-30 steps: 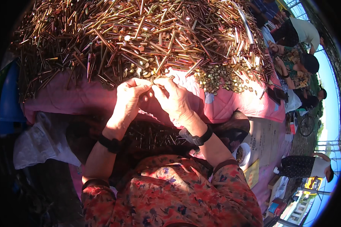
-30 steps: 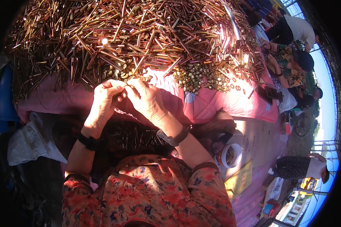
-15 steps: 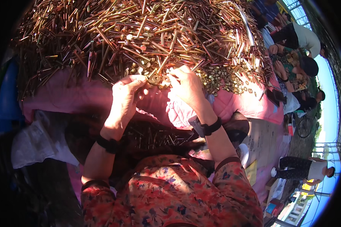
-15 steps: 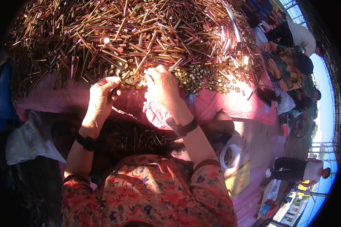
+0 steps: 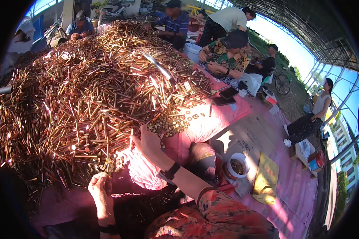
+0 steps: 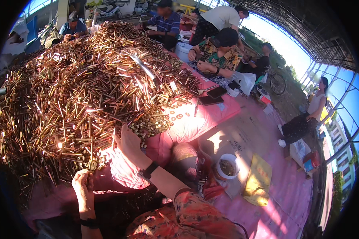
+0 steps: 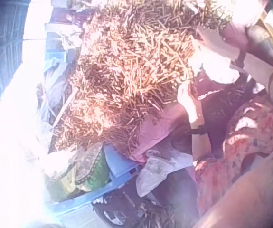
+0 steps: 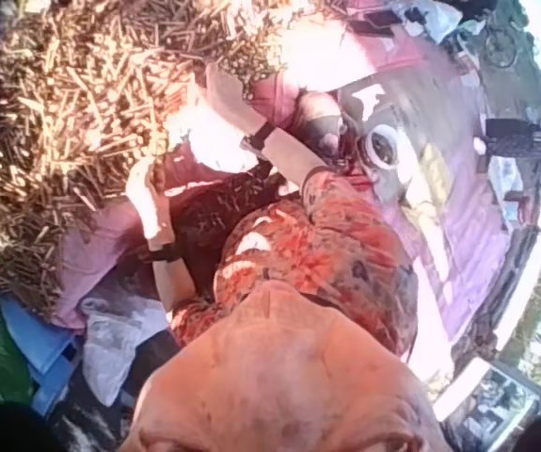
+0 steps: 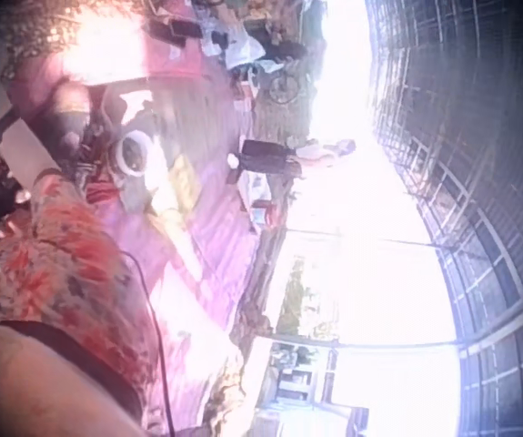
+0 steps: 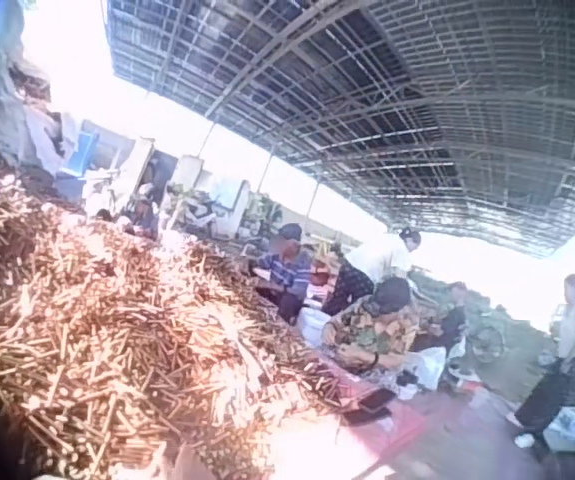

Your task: Sorting and assembling small metal pins and washers on a work surface.

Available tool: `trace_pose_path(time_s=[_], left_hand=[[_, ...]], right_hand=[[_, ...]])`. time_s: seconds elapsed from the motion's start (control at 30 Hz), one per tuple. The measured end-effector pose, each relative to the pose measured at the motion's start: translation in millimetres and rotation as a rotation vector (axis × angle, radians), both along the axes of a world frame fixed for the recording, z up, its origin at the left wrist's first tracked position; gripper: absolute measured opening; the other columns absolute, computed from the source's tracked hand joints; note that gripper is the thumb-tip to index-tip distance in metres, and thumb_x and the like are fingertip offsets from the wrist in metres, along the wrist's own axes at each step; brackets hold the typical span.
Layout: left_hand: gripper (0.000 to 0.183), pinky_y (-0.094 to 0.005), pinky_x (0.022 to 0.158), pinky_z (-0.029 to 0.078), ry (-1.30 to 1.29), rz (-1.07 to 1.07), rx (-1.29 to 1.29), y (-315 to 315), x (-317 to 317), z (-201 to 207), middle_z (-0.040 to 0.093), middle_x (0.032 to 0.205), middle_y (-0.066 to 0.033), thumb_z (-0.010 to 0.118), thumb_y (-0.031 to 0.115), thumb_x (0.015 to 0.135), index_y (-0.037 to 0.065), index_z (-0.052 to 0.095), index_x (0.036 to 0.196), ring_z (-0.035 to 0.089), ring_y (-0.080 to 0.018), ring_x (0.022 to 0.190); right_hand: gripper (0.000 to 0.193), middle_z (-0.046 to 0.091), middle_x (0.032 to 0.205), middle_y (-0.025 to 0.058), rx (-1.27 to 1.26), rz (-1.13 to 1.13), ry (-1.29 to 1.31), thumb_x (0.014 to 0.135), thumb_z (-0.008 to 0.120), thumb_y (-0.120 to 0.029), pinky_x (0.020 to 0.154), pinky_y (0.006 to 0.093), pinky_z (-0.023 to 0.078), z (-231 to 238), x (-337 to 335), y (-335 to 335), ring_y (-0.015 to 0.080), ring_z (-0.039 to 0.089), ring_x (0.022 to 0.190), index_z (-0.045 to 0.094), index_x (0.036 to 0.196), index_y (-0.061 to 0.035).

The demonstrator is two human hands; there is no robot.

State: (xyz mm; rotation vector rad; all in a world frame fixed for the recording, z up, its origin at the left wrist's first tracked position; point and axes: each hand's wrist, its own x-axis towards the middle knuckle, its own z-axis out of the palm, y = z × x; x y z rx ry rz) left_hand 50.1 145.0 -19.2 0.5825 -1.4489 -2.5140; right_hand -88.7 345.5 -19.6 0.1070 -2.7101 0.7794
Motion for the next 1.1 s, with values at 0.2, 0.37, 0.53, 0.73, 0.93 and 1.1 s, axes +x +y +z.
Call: trace_pose_path(time_s=[0.2, 0.37, 0.53, 0.73, 0.93, 1.1], left_hand=[[0.004, -0.0161, 0.041, 0.031, -0.008, -0.01, -0.05, 8.7, -5.8, 7.2, 0.059, 0.063, -0.0019, 0.064, 0.008, 0.08, 0.006, 0.061, 0.08, 0.045, -0.0044, 0.046], [0.003, -0.0139, 0.045, 0.038, -0.055, 0.003, -0.047, 15.3, -7.3, 3.2, 0.06, 0.066, 0.0004, 0.064, 0.008, 0.08, 0.007, 0.061, 0.08, 0.054, -0.005, 0.053], [0.003, -0.014, 0.048, 0.04, -0.079, -0.021, -0.068, 9.2, -0.4, 3.5, 0.061, 0.068, 0.0002, 0.064, 0.008, 0.081, 0.007, 0.062, 0.08, 0.055, -0.0051, 0.057], [0.004, -0.0144, 0.055, 0.042, -0.026, -0.141, -0.049, 15.0, -6.6, 7.2, 0.06, 0.072, 0.0001, 0.06, 0.01, 0.084, 0.007, 0.061, 0.082, 0.056, -0.006, 0.063], [0.005, -0.0149, 0.053, 0.042, -0.056, -0.1, -0.025, 9.7, -7.3, 2.1, 0.062, 0.074, -0.0034, 0.061, 0.009, 0.084, 0.004, 0.062, 0.083, 0.056, -0.007, 0.061], [0.003, -0.0143, 0.051, 0.04, -0.021, -0.133, -0.032, 7.3, -4.0, -1.0, 0.062, 0.073, -0.0032, 0.06, 0.006, 0.084, 0.004, 0.063, 0.084, 0.052, -0.0049, 0.058]], right_hand=[[0.046, 0.061, 0.069, 0.0205, -0.123, 0.029, -0.008, 0.079, 0.068, -0.025, 0.056, 0.0466, 0.049, 4.7, -7.6, -15.3, 0.0379, 0.062, 0.064, 0.038, 0.104, 0.0011], [0.075, 0.061, 0.074, 0.0191, -0.193, 0.004, 0.014, 0.075, 0.062, -0.013, 0.059, 0.0463, 0.049, -6.0, -11.8, -27.0, 0.0373, 0.061, 0.065, 0.022, 0.136, 0.0006], [0.066, 0.057, 0.082, 0.0136, -0.66, 0.228, 0.015, 0.073, 0.062, -0.014, 0.059, 0.038, 0.046, -3.6, 10.4, -18.2, 0.0253, 0.059, 0.064, 0.037, 0.133, -0.0022], [0.032, 0.058, 0.083, 0.0049, -1.269, 0.267, -0.238, 0.087, 0.061, -0.013, 0.055, 0.0217, 0.047, 15.2, 18.0, 11.1, 0.0092, 0.058, 0.066, 0.052, 0.114, 0.0023], [0.009, 0.062, 0.074, 0.0074, -0.394, 0.377, -0.081, 0.074, 0.063, -0.006, 0.057, 0.0304, 0.048, -4.5, 34.7, 10.8, 0.0188, 0.062, 0.065, 0.061, 0.082, -0.0032], [0.013, 0.064, 0.079, 0.0125, 0.132, 0.463, 0.097, 0.067, 0.062, -0.006, 0.065, 0.0418, 0.048, 0.0, 44.4, 11.7, 0.0319, 0.062, 0.072, 0.059, 0.08, -0.004]])
